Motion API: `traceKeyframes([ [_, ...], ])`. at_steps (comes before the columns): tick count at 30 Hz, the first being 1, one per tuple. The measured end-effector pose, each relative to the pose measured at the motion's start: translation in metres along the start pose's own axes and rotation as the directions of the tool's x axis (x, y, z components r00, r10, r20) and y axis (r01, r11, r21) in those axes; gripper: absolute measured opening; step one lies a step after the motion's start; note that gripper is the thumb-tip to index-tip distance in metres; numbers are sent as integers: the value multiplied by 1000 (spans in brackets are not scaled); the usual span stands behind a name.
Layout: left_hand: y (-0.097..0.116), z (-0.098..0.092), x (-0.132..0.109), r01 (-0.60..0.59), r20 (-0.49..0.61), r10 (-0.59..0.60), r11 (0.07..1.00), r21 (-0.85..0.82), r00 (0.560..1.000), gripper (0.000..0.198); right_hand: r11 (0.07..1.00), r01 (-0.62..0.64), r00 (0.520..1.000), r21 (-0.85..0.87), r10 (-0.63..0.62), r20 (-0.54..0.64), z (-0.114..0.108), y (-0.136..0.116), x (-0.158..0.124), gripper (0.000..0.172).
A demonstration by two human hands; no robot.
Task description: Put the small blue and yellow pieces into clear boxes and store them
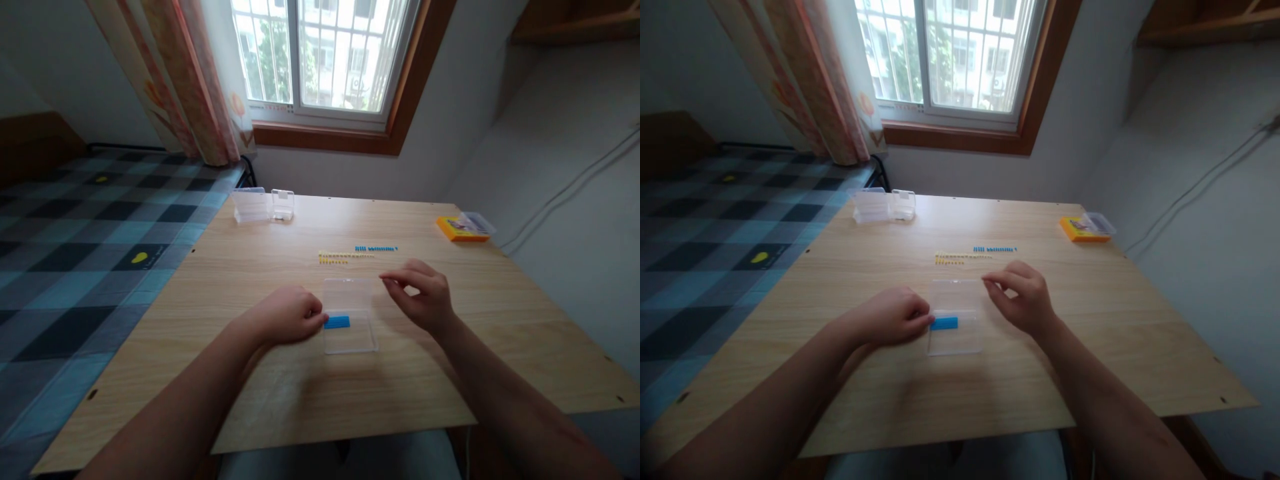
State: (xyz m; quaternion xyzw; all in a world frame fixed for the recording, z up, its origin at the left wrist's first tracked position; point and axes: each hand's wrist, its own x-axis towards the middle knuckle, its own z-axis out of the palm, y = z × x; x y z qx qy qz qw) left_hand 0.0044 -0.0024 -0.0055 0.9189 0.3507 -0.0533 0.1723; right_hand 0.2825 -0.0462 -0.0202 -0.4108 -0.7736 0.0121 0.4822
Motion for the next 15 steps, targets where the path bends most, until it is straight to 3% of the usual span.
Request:
traceKeyframes([
  [3, 0, -1, 0, 13, 7, -13, 1000, -19, 1000, 42, 988, -117, 977, -104, 96, -190, 8, 33, -2, 12],
  [7, 0, -3, 0, 44, 18, -43, 996, -75, 999, 45, 956, -243, 938, -167, 187, -292, 25, 76, -8, 17],
  [10, -1, -4, 0, 74, 30, -71, 991, -112, 997, 47, 934, -303, 927, -192, 243, -284, 33, 92, -11, 20],
  [15, -6, -1, 2, 87, 11, -86, 986, -143, 996, 54, 912, -295, 950, -286, 247, -193, 40, 96, -11, 24],
])
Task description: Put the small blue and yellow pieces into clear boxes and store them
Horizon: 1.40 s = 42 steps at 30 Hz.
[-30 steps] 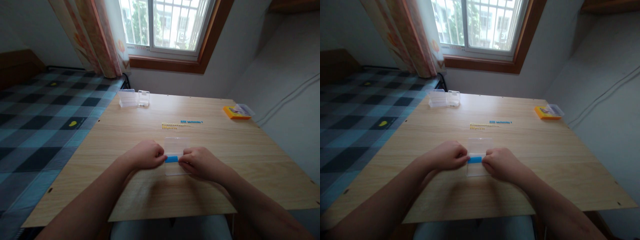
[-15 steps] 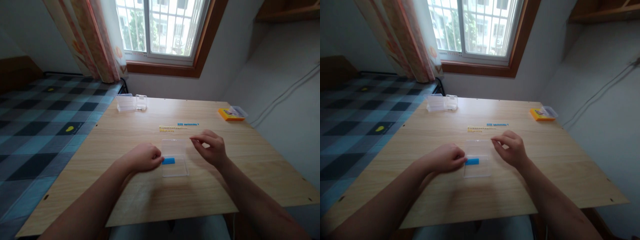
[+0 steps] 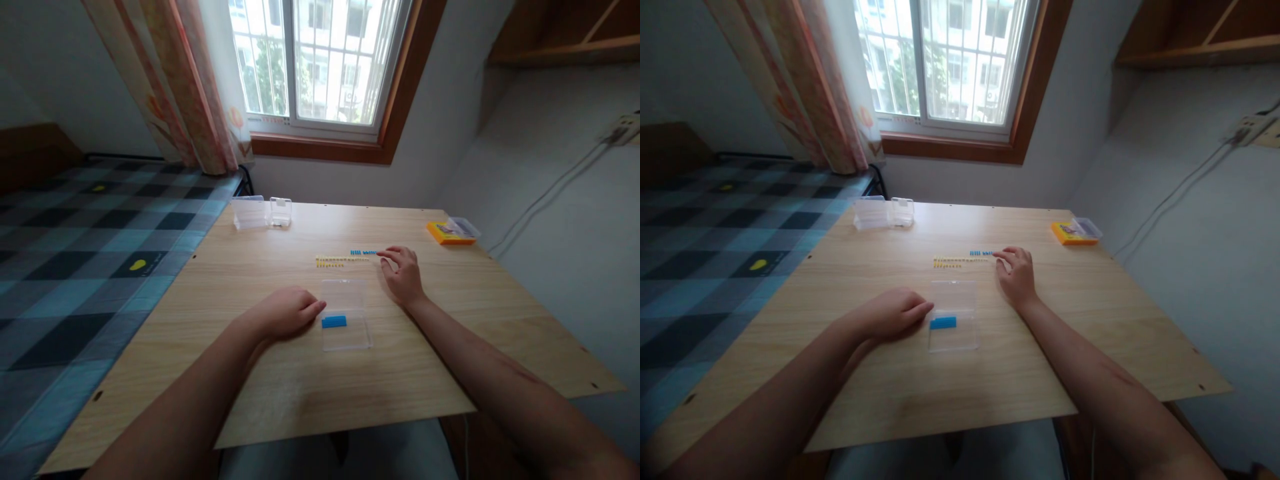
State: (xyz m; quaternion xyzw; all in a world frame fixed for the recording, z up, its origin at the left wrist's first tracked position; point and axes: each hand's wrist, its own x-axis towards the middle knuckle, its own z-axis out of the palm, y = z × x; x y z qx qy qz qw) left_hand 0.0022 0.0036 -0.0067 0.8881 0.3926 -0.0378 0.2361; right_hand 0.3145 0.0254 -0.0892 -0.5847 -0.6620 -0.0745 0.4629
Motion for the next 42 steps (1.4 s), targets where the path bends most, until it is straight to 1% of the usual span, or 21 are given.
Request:
traceKeyframes([
  [4, -4, 3, 2, -3, -9, 3, 1000, 7, 1000, 58, 995, 13, 999, -103, -8, 49, 9, 2, 7, 36],
  [7, -4, 4, 3, 1, -19, -1, 1000, 13, 1000, 58, 989, -16, 998, -150, 25, 62, 20, 5, 18, 37],
  [13, 1, 0, 1, 12, -2, -12, 1000, 8, 1000, 56, 979, -125, 992, -162, 127, 0, 45, 9, 46, 33],
  [16, 2, -1, 0, 15, 5, -15, 1000, 20, 1000, 56, 968, -194, 981, -160, 188, -50, 51, 11, 52, 34],
  [18, 2, -1, -1, 19, 11, -19, 1000, 21, 1000, 56, 964, -220, 975, -147, 213, -60, 51, 13, 52, 34],
  [20, 2, -1, -1, 21, 16, -21, 1000, 12, 1000, 56, 972, -200, 980, -124, 200, -18, 49, 14, 51, 36],
  [24, 1, -2, -1, 17, 17, -17, 1000, -14, 1000, 56, 993, -90, 983, -73, 100, 156, 43, 11, 48, 40],
  [27, 1, -2, -1, 16, 14, -16, 1000, -20, 1000, 55, 999, -16, 963, -48, 28, 267, 42, 3, 48, 43],
  [31, 0, -1, 0, 20, 16, -20, 999, -32, 1000, 55, 997, 51, 930, -51, -29, 368, 43, -6, 47, 44],
  [36, -1, -1, 0, 17, 5, -17, 999, -33, 1000, 56, 995, 61, 906, -80, -22, 423, 45, -5, 46, 47],
  [40, 1, -2, -1, 25, 8, -24, 999, -23, 1000, 55, 992, 67, 900, -104, -15, 436, 49, -2, 46, 47],
  [42, 2, -2, -1, 28, 8, -27, 999, -20, 1000, 55, 993, 39, 904, -114, 14, 427, 53, 1, 46, 48],
])
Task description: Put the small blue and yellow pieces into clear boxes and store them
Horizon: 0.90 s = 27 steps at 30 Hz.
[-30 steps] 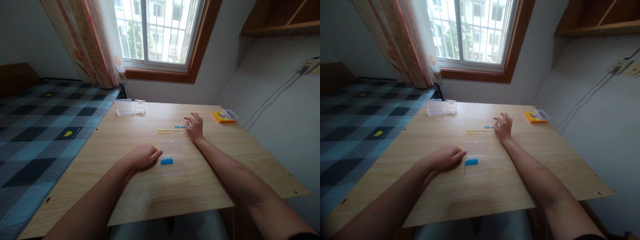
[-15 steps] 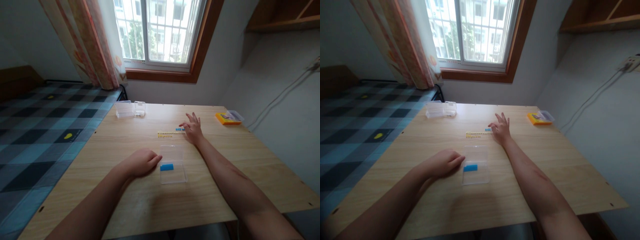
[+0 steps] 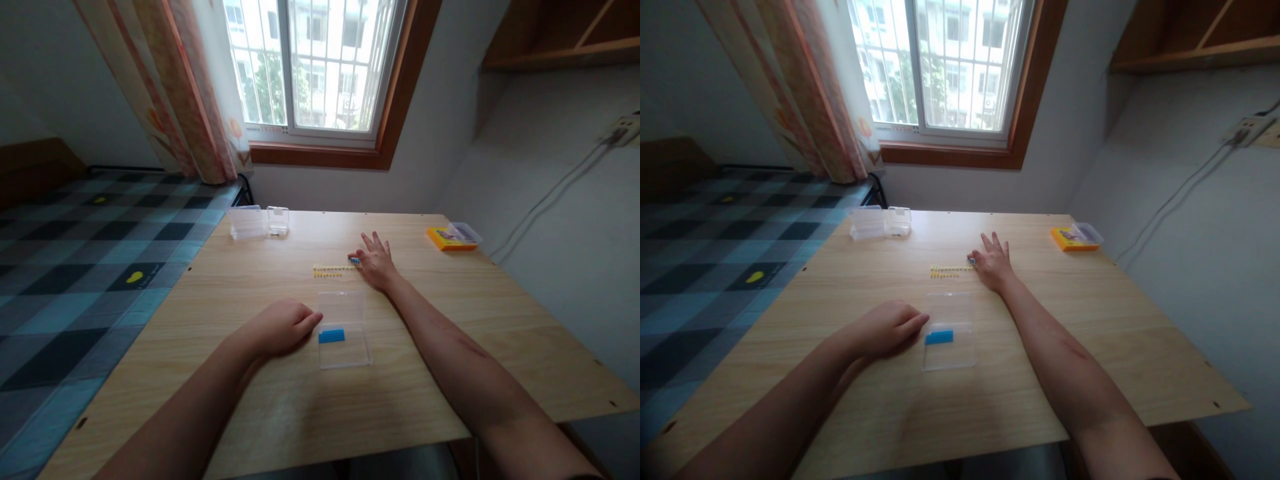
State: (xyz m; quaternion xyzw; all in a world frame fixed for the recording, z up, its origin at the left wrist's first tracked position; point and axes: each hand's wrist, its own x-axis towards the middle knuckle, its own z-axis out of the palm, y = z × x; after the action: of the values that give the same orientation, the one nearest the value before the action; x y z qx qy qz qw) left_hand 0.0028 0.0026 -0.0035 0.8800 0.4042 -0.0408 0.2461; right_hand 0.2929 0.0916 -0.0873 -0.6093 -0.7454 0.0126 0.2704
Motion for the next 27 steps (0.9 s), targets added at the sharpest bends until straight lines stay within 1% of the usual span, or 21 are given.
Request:
traceKeyframes([
  [3, 1, 0, 0, 5, 2, -5, 1000, 3, 1000, 55, 996, -72, 997, 48, 73, -36, 6, 6, 2, 54],
  [6, 0, 1, 0, 2, -6, -2, 1000, 11, 1000, 57, 982, -162, 980, 99, 172, -96, 11, 15, 6, 59],
  [10, -3, 3, 0, -3, -7, 3, 1000, 12, 1000, 58, 924, -335, 912, 184, 367, -183, 9, 36, 11, 59],
  [12, -3, 3, 0, 0, -7, 0, 1000, 9, 1000, 58, 896, -393, 877, 207, 433, -208, 3, 49, 12, 58],
  [15, -3, 2, -1, -3, -4, 3, 1000, 6, 1000, 58, 865, -447, 835, 226, 495, -241, -8, 67, 11, 60],
  [17, -3, 2, -1, -6, -2, 6, 1000, 8, 1000, 57, 851, -469, 811, 238, 521, -266, -15, 76, 8, 66],
  [21, -4, 3, -1, -3, -12, 3, 1000, 1, 1000, 57, 834, -489, 775, 255, 550, -313, -21, 85, 3, 74],
  [23, -4, 3, -1, -1, -11, 1, 1000, -3, 1000, 57, 829, -496, 760, 257, 558, -333, -21, 87, 2, 67],
  [27, -3, 1, -1, 7, 5, -7, 1000, -8, 1000, 57, 830, -510, 749, 226, 558, -357, -18, 88, -1, 29],
])
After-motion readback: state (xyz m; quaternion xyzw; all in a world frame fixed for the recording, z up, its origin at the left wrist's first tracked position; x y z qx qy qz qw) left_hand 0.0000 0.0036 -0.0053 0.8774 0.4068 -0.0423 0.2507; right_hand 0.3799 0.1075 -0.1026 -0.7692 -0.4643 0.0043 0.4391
